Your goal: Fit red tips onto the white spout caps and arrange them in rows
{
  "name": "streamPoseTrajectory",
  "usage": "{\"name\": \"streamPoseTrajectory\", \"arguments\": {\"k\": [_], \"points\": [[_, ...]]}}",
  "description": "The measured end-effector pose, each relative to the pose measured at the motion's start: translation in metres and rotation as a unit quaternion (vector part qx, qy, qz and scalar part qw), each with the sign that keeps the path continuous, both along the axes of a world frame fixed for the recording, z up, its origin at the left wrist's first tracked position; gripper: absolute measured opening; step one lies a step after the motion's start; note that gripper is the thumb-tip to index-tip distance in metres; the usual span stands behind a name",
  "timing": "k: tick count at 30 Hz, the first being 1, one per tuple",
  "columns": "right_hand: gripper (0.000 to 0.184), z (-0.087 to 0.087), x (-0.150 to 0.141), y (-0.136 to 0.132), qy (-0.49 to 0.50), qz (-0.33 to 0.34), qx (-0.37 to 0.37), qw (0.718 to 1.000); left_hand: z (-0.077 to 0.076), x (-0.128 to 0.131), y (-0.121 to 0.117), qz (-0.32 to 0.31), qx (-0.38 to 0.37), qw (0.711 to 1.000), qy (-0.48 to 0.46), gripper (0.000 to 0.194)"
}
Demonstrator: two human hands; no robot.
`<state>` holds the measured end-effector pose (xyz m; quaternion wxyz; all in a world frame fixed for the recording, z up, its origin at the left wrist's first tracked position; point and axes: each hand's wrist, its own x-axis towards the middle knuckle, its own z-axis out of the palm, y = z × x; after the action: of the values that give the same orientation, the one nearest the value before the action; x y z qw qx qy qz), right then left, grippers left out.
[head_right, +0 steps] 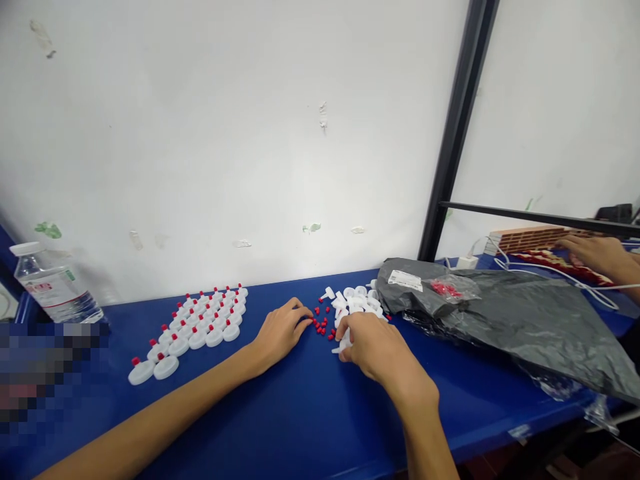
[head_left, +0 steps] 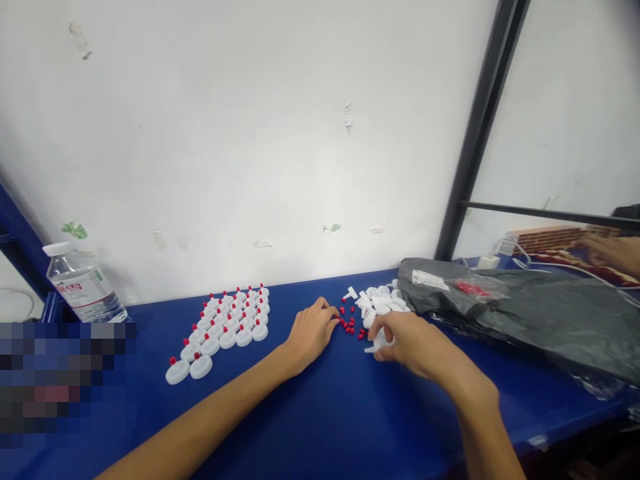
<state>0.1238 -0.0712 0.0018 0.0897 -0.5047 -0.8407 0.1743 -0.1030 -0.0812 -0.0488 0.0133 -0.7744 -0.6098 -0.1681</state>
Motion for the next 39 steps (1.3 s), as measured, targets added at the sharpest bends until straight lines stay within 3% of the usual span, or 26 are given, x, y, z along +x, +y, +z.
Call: {"name": "streamPoseTrajectory", "arguments": {"k": [4,7,12,17,21,28,32,39], "points": [[0.033,0.002,-0.001,-0.002,-0.027,-0.015,-0.005,1.000,0.004,0.000,-0.001,0.005,0.004,1.000,-0.006,0.025],[0.026,0.005,-0.002,-0.006,0.018,0.023,0.017,0.999,0.010,-0.002,-0.015,0.014,0.007,1.000,-0.008,0.020],[0.029,0.004,-0.012,-0.011,0.119,0.153,0.010,0.981,0.012,-0.020,-0.072,0.005,0.018,0.999,-0.034,0.014],[0.034,0.002,-0.037,-0.022,0.144,0.180,-0.021,0.973,0.007,-0.054,-0.116,0.010,0.032,0.989,-0.143,0.013],[0.030,0.006,-0.056,-0.035,0.140,0.194,-0.025,0.971,0.013,-0.066,-0.120,0.051,0.005,0.969,-0.243,0.015],[0.028,0.010,-0.067,-0.042,0.138,0.197,-0.036,0.970,0.014,-0.052,-0.122,0.014,-0.051,0.913,-0.405,0.017],[0.030,0.008,-0.067,-0.042,0.117,0.196,-0.041,0.973,0.010,-0.051,-0.123,0.003,-0.047,0.901,-0.432,0.018],[0.029,0.007,-0.068,-0.041,0.124,0.197,-0.025,0.972,0.010,-0.052,-0.124,-0.018,-0.035,0.905,-0.424,0.020]]}}
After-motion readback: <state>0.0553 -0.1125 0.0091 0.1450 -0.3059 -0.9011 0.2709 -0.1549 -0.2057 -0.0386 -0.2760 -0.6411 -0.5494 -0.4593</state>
